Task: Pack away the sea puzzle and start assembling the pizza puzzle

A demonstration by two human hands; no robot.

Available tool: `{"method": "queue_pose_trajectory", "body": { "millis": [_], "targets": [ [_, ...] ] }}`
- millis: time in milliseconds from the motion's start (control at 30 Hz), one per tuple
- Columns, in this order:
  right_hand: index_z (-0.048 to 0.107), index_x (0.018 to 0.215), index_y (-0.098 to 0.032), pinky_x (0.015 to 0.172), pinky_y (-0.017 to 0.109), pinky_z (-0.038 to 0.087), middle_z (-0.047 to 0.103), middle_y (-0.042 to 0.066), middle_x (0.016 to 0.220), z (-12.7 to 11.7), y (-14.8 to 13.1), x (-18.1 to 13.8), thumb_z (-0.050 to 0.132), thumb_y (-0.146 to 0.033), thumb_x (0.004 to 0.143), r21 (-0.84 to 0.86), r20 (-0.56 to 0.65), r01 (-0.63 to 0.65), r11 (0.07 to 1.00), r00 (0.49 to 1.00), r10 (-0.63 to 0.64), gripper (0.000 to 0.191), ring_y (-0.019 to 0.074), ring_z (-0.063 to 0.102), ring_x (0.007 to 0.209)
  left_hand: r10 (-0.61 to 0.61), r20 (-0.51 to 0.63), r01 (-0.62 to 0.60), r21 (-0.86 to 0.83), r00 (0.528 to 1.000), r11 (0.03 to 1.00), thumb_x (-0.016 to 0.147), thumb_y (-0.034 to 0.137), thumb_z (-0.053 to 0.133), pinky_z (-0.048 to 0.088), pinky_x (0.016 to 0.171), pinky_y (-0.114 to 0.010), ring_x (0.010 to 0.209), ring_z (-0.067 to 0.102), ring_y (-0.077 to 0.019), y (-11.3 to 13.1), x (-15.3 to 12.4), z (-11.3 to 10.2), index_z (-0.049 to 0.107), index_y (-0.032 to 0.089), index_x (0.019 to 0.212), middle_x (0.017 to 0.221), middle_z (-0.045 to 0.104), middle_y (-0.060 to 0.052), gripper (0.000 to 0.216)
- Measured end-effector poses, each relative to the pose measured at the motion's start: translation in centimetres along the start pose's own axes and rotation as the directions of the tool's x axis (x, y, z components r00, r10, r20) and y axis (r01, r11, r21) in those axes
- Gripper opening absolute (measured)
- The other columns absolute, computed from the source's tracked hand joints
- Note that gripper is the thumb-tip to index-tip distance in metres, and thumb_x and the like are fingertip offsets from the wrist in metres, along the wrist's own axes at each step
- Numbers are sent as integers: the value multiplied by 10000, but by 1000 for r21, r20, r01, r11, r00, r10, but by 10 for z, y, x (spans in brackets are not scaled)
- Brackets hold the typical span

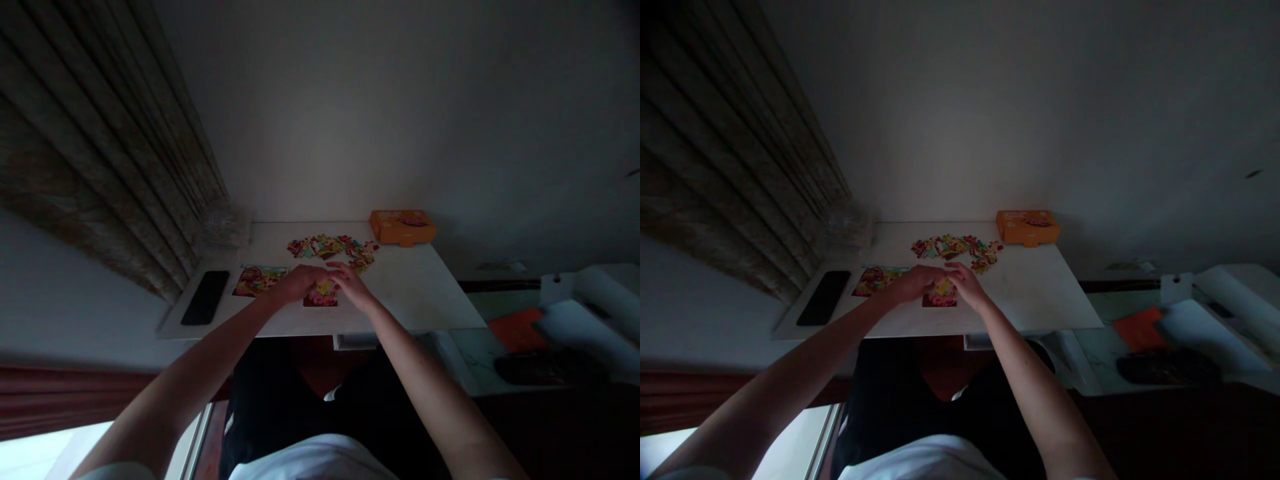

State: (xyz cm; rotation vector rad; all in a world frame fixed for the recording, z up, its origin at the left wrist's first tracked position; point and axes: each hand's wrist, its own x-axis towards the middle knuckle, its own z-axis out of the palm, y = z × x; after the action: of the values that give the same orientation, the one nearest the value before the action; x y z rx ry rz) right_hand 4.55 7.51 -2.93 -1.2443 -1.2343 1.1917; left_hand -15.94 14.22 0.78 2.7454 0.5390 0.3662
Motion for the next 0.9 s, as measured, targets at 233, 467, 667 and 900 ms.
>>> {"method": "queue_pose_trajectory", "body": {
  "millis": [233, 467, 667, 900],
  "targets": [
    [689, 1187, -202, 670, 283, 554, 721, -3, 794, -3, -7, -10, 765, -269, 740, 41, 141, -71, 997, 988, 65, 459, 172, 688, 732, -5, 13, 5, 12, 1000, 1000, 926, 40, 595, 533, 958, -316, 1054, 724, -185, 10, -7, 1, 662, 225, 1115, 1114, 768, -49, 273],
    [694, 1141, -211, 621, 270, 562, 729, 0, 872, -5, 4, -8, 713, -183, 707, 1, -29, -109, 994, 994, 109, 436, 151, 691, 664, -250, -314, 264, 3, 916, 965, 971, 115, 542, 540, 1079, -440, 1248, 657, -231, 25, -48, 33, 667, 232, 1245, 1326, 697, -93, 323],
    [699, 941, -186, 630, 270, 541, 746, 13, 782, 0, 15, 2, 734, -288, 698, 10, -51, -60, 998, 997, 61, 266, 171, 695, 678, -132, -172, 148, 79, 976, 986, 1030, 249, 539, 446, 1198, -468, 1425, 529, -251, 58, -78, 65, 531, 226, 1489, 1524, 574, -114, 460],
    [657, 883, -207, 662, 255, 532, 718, -29, 705, 24, 19, 20, 726, -176, 717, -158, -68, -80, 984, 995, 70, 183, 166, 709, 695, -116, -85, 131, 200, 990, 971, 1071, 437, 478, 304, 1283, -479, 1532, 394, -259, 66, -76, 74, 486, 180, 1541, 1577, 525, -131, 535]
  ]
}}
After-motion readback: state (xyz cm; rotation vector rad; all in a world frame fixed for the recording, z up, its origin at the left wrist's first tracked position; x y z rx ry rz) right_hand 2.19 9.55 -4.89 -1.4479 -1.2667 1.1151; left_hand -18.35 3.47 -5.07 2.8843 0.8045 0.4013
